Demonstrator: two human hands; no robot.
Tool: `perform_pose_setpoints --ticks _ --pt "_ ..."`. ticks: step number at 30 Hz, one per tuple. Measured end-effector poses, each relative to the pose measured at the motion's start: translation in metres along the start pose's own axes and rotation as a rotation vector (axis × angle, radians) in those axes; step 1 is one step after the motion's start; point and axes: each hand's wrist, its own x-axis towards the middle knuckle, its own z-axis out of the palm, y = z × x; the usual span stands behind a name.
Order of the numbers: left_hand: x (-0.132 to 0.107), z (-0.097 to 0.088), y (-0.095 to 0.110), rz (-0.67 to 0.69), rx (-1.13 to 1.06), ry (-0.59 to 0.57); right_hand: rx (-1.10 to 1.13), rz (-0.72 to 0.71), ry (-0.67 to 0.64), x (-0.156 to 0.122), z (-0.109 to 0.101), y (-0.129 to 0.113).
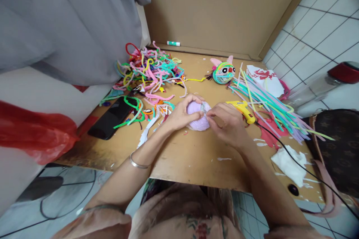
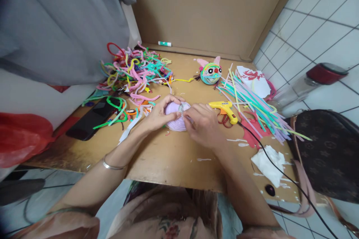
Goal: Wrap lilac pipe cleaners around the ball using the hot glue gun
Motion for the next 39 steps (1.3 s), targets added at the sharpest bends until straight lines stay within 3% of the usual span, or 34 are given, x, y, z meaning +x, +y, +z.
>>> perform_pose_setpoints --ticks 5,10,18,30,34,39 --pt "0.0 0.0 0.002 -0.044 0.018 -0.012 -0.007 0.065 0.051 0.005 -0.005 0.006" --pt "0.0 -0.001 0.002 -0.048 0.054 -0.009 -0.077 0.057 0.03 0.01 0.006 0.012" --pt "0.0 -0.001 0.003 -0.045 0.017 -0.018 -0.105 0.005 0.065 0.003 0.017 0.009" --pt "0.0 -0.001 0.005 -0.028 0.059 -0.028 -0.067 0.117 0.12 0.002 0.02 0.006" --pt "-0.001 -0.001 0.008 -0.031 0.076 -0.036 -0.094 0.096 0.092 0.002 0.023 0.006" --pt "-0.001 0.0 0.007 -0.049 0.052 -0.033 -0.011 0.095 0.202 -0.002 0.02 0.006"
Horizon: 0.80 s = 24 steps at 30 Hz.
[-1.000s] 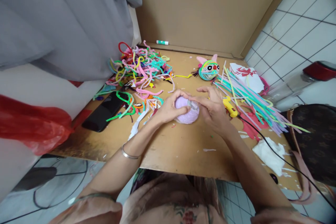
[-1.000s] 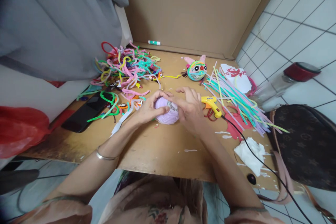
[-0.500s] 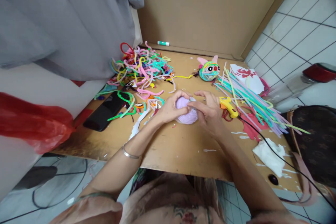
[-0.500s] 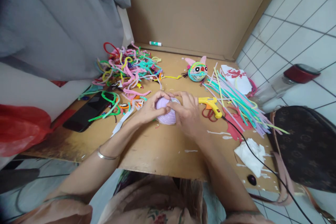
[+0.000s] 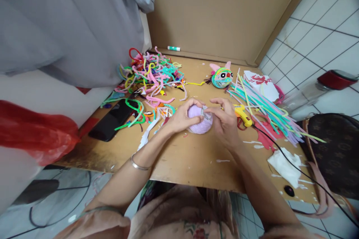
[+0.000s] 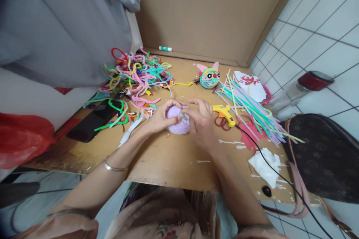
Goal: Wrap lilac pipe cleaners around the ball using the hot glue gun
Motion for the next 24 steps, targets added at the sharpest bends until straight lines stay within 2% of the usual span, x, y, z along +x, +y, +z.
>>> perform_pose_setpoints --ticks 3,6,10,15,24 --pt "0.0002 0.0 -0.0013 0.003 0.0 -0.002 -0.004 0.027 -0.013 -0.0035 -0.0003 0.0011" --pt "-0.0003 -0.0006 -0.0003 -0.007 0.019 -0.004 -0.058 -0.021 -0.062 -0.006 0.0013 0.0012" --pt "-0.0013 -0.0014 0.0027 -0.018 0.035 -0.015 -0.084 -0.002 -0.018 -0.0073 0.003 0.0005" --pt "-0.0013 -0.001 0.005 -0.004 0.03 -0.008 -0.104 -0.046 -0.034 -0.0094 0.0069 0.0035" --pt "-0.0016 -0.001 0.0055 -0.016 0.04 -0.009 -0.076 -0.023 -0.038 -0.0094 0.0078 0.0011"
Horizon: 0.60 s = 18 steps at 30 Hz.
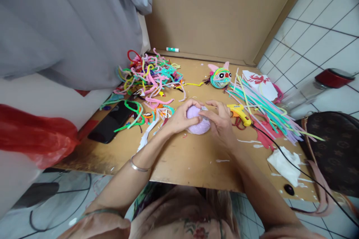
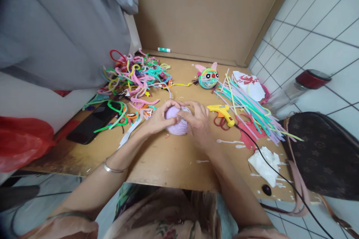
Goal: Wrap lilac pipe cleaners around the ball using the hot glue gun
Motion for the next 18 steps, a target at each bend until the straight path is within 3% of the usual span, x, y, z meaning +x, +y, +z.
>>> perform_pose_setpoints --ticks 10,18 --pt "0.0006 0.0004 -0.0012 0.011 -0.005 0.006 -0.067 0.07 -0.104 -0.0007 0.0036 0.0" --pt "0.0002 0.0008 -0.0031 0.065 0.023 0.014 0.022 0.084 -0.095 -0.0003 0.0022 -0.0027"
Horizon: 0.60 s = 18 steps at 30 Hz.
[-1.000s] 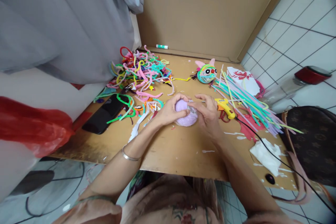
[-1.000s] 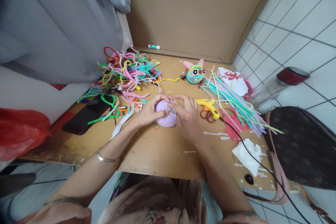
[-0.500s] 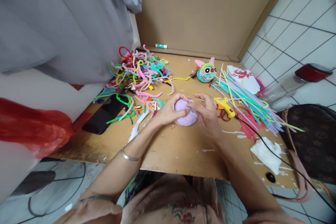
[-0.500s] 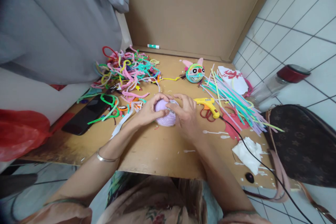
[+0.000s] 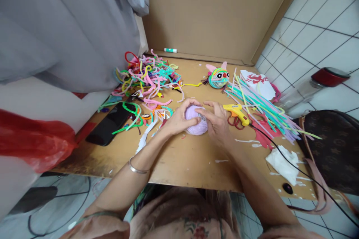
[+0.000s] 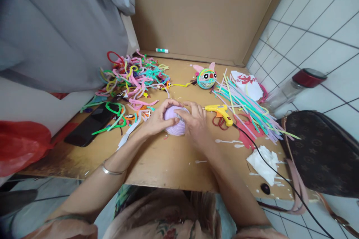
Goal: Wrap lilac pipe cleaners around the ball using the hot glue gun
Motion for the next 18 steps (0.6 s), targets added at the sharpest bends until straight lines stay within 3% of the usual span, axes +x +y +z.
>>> perform_pose_setpoints --ticks 6,12,18 --pt "0.0006 0.0008 -0.0045 0.034 -0.034 -0.017 0.044 0.003 0.026 -0.002 -0.0018 -0.0004" --pt "0.001 0.0001 -0.0039 -0.004 -0.026 0.006 0.195 0.119 0.042 -0.0019 -0.0069 0.0045" --pt "0.0012 0.0004 -0.0036 0.01 -0.058 -0.006 0.096 0.061 0.045 -0.0023 -0.0015 0.0032"
